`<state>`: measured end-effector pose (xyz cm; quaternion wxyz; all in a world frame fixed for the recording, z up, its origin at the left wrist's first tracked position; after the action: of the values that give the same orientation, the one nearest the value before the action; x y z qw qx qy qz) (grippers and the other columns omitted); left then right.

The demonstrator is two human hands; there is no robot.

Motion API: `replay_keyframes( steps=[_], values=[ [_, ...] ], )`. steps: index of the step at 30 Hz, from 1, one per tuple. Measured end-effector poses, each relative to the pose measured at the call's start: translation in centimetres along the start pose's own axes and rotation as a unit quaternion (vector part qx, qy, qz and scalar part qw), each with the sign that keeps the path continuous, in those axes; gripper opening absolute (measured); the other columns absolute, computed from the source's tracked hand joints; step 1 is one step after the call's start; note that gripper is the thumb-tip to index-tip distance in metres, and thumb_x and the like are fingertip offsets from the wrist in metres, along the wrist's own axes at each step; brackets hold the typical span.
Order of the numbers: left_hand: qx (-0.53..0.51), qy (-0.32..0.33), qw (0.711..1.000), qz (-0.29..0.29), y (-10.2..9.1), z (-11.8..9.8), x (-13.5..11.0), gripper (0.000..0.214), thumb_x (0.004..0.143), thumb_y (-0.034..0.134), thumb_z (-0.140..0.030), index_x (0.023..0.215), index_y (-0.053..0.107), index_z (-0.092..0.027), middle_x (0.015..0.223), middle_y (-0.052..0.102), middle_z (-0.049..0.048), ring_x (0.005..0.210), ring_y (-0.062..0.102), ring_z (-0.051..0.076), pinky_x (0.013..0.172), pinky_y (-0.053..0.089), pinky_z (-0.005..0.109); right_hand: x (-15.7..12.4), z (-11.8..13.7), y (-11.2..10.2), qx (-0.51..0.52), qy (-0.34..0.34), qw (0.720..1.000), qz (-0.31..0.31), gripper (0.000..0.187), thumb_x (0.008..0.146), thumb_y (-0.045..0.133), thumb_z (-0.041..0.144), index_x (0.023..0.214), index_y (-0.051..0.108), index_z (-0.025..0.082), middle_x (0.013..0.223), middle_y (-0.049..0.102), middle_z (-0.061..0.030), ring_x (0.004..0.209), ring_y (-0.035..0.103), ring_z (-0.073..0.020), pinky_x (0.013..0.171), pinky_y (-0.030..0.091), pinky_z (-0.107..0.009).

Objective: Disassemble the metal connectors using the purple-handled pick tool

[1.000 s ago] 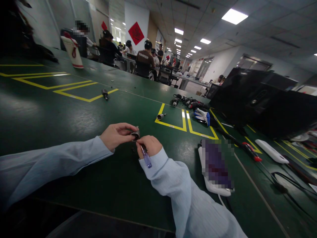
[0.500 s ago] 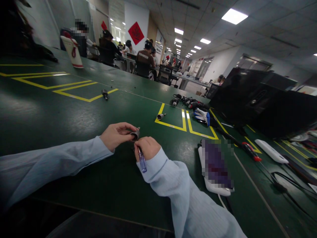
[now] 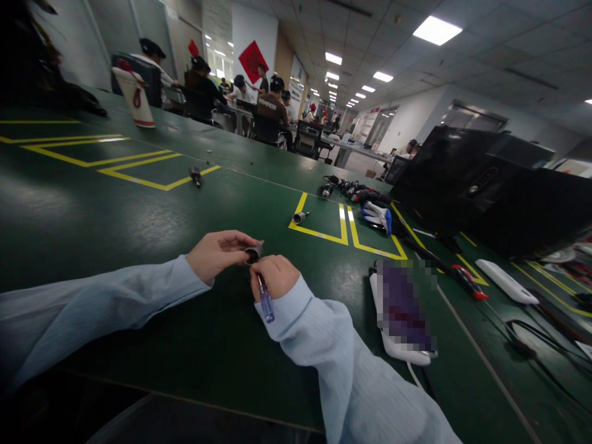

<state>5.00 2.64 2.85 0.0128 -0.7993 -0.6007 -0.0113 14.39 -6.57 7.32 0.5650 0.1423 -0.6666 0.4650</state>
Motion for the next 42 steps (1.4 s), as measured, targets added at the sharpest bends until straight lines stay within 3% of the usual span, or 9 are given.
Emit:
replay_keyframes(
  steps=[7,16,27,35,37,39,40,42],
  values=[
    [-0.010,0.005,1.000,0.003,0.1,0.2,0.0,0.022,0.051,0.064,-0.007,0.073,0.063,-0.010,0.075,0.069,0.0044,0.069,0.065,0.017,0.067,0.054,0.031,-0.1,-0.2,0.7,0.004,0.018,0.998,0.058,0.009,0.074,0.051,0.009,0.074,0.055,0.017,0.070,0.066,-0.0068,0.064,0.060,-0.0139,0.061,0.049,-0.024],
    [-0.048,-0.004,0.998,-0.028,-0.2,0.2,0.0,0.018,0.049,0.061,-0.001,0.065,0.059,-0.009,0.082,0.069,0.0080,0.074,0.065,0.019,0.064,0.055,0.031,-0.1,0.0,0.3,0.000,-0.001,1.000,0.023,0.009,0.073,0.051,0.009,0.072,0.055,0.016,0.066,0.065,-0.0057,0.060,0.058,-0.0134,0.057,0.048,-0.023],
    [-0.053,-0.001,0.998,-0.030,-0.2,0.1,-0.1,0.017,0.048,0.061,-0.001,0.062,0.058,-0.009,0.079,0.069,0.0057,0.072,0.065,0.017,0.060,0.055,0.026,-0.1,0.0,0.9,0.008,0.020,0.997,0.069,0.010,0.074,0.049,0.009,0.072,0.056,0.016,0.068,0.065,-0.0069,0.064,0.059,-0.0144,0.061,0.048,-0.025],
    [-0.034,-0.006,0.999,-0.028,-0.1,0.2,0.0,0.016,0.049,0.061,-0.001,0.063,0.059,-0.009,0.076,0.069,0.0067,0.069,0.065,0.017,0.060,0.055,0.029,0.0,-0.1,1.0,-0.011,0.056,0.994,0.093,0.012,0.075,0.048,0.010,0.071,0.057,0.017,0.070,0.066,-0.0062,0.065,0.059,-0.0141,0.063,0.048,-0.025],
    [-0.046,-0.010,0.998,-0.032,-0.2,0.3,0.0,0.016,0.049,0.060,0.000,0.062,0.058,-0.009,0.075,0.068,0.0061,0.069,0.065,0.017,0.058,0.055,0.027,0.0,-0.3,0.8,0.008,0.088,0.993,0.082,0.012,0.074,0.049,0.011,0.069,0.058,0.017,0.069,0.066,-0.0055,0.064,0.060,-0.0140,0.063,0.048,-0.025],
    [-0.063,-0.010,0.997,-0.037,-0.4,0.4,0.2,0.016,0.048,0.061,0.000,0.061,0.056,-0.009,0.076,0.068,0.0055,0.067,0.064,0.017,0.057,0.055,0.027,-0.2,-1.6,0.6,0.049,0.178,0.980,0.072,0.010,0.073,0.052,0.015,0.066,0.059,0.017,0.064,0.065,-0.0040,0.058,0.059,-0.0134,0.058,0.048,-0.025],
    [-0.066,-0.008,0.997,-0.042,-0.6,0.4,0.3,0.016,0.048,0.061,-0.001,0.061,0.056,-0.009,0.076,0.068,0.0053,0.066,0.064,0.017,0.056,0.055,0.027,-0.6,-2.6,0.6,0.080,0.246,0.964,0.070,0.009,0.071,0.054,0.018,0.064,0.059,0.017,0.060,0.064,-0.0029,0.055,0.058,-0.0129,0.054,0.047,-0.024],
    [-0.056,-0.005,0.997,-0.050,-1.0,0.5,0.5,0.016,0.049,0.062,-0.001,0.062,0.056,-0.009,0.075,0.067,0.0055,0.065,0.064,0.017,0.055,0.055,0.028,-2.2,-4.9,1.3,0.166,0.396,0.900,0.071,0.010,0.067,0.057,0.023,0.059,0.058,0.017,0.054,0.062,-0.0010,0.048,0.056,-0.0121,0.047,0.045,-0.023]
  ],
)
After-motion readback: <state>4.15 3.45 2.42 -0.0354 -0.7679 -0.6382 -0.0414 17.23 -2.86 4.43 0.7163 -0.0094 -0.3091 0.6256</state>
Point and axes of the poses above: each hand's wrist, its own x-axis towards the middle knuckle, its own y-axis out of the palm, z = x × y, the point moved 9 cm from there along x, towards the middle knuckle
